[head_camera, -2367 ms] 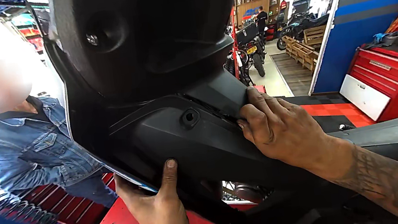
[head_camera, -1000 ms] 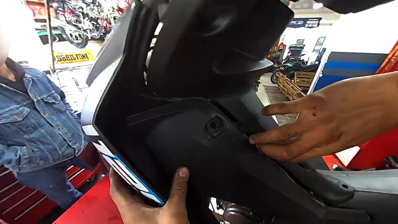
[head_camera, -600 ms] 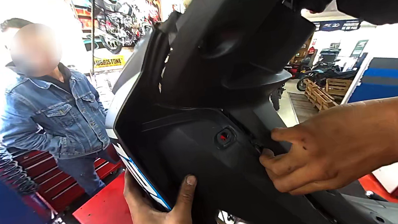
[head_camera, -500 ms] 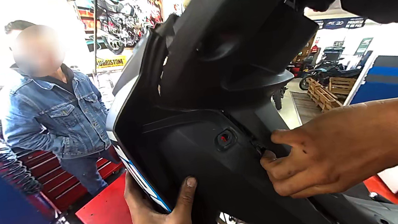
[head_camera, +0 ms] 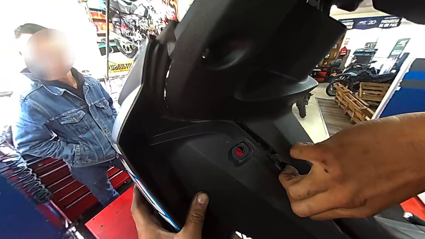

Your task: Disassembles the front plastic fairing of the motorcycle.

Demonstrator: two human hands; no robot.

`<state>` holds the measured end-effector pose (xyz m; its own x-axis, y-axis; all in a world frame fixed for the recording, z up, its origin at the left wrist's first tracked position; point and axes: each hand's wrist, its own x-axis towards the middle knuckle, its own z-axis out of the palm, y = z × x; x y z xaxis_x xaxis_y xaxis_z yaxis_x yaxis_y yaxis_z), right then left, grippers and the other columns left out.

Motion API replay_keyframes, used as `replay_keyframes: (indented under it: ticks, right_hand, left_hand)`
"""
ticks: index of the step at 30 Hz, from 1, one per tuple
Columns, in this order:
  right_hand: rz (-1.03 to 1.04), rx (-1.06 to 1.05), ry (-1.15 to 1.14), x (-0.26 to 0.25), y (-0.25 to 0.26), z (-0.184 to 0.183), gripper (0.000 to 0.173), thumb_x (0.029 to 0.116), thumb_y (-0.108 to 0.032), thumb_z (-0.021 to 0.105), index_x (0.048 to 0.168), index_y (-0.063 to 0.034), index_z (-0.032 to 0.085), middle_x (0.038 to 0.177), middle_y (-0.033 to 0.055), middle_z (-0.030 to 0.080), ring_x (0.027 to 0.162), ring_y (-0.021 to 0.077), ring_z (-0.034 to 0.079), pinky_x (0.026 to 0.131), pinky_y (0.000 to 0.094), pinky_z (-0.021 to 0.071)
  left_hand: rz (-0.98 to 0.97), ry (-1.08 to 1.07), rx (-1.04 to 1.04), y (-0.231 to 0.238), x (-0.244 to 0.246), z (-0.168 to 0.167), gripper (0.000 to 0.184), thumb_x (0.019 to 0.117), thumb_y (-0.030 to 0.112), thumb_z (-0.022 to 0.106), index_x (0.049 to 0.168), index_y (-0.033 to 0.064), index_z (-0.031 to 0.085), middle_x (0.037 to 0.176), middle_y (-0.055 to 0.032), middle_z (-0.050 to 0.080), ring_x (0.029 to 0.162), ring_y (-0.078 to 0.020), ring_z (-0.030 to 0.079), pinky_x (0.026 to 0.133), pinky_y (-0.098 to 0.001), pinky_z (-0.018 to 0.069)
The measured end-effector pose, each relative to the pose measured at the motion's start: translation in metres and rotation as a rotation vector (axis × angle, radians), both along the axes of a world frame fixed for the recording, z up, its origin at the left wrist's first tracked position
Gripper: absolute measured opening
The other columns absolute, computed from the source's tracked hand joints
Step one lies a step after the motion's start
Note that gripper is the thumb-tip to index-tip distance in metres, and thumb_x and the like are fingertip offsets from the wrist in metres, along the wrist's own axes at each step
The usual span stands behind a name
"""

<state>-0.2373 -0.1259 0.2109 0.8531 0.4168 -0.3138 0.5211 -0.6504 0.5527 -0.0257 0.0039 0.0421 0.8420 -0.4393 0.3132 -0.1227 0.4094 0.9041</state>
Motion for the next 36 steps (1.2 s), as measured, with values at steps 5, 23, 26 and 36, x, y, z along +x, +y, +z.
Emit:
replay_keyframes:
  ticks: [5,23,26,36]
  right_hand:
    - [0.004,0.014,-0.002,-0.001,-0.002,-0.001,0.029,0.1067,-0.014,0.042,0.102,-0.015,0.07,0.099,-0.0015,0.069,0.089,0.0172,0.066,0.073,0.0373,0.0495]
    - [0.071,0.0,0.002,0.001,-0.004,-0.002,0.028,0.1063,-0.01,0.042,0.101,-0.0098,0.07,0.096,0.0014,0.069,0.086,0.0167,0.065,0.069,0.0335,0.0493]
    - [0.113,0.002,0.022,0.002,-0.006,-0.002,0.027,0.1041,-0.005,0.042,0.099,-0.0086,0.069,0.097,0.0023,0.07,0.088,0.0165,0.065,0.071,0.033,0.0486]
    - [-0.084,0.022,-0.116,-0.032,-0.002,0.003,0.028,0.1044,-0.011,0.047,0.114,-0.0192,0.072,0.131,0.0013,0.069,0.132,0.0258,0.059,0.106,0.0534,0.049]
  left_hand:
    - [0.011,-0.001,0.029,0.0,-0.002,0.003,0.106,0.0695,0.024,0.085,0.156,0.0044,0.027,0.134,-0.0111,0.057,0.114,-0.0093,0.063,0.09,-0.0231,0.0573]
    - [0.014,0.002,0.033,0.0,-0.003,0.004,0.106,0.0704,0.024,0.085,0.157,0.0044,0.027,0.135,-0.0121,0.057,0.115,-0.0106,0.064,0.091,-0.0247,0.0575]
    - [0.013,0.01,0.031,0.0,-0.003,0.003,0.104,0.0707,0.024,0.085,0.156,0.0053,0.029,0.133,-0.0115,0.058,0.114,-0.0104,0.064,0.09,-0.0246,0.0581]
    - [-0.061,-0.072,-0.055,-0.003,0.006,-0.002,0.094,0.0781,0.011,0.079,0.154,-0.0004,0.026,0.133,-0.0124,0.056,0.116,-0.0112,0.063,0.095,-0.0276,0.0575]
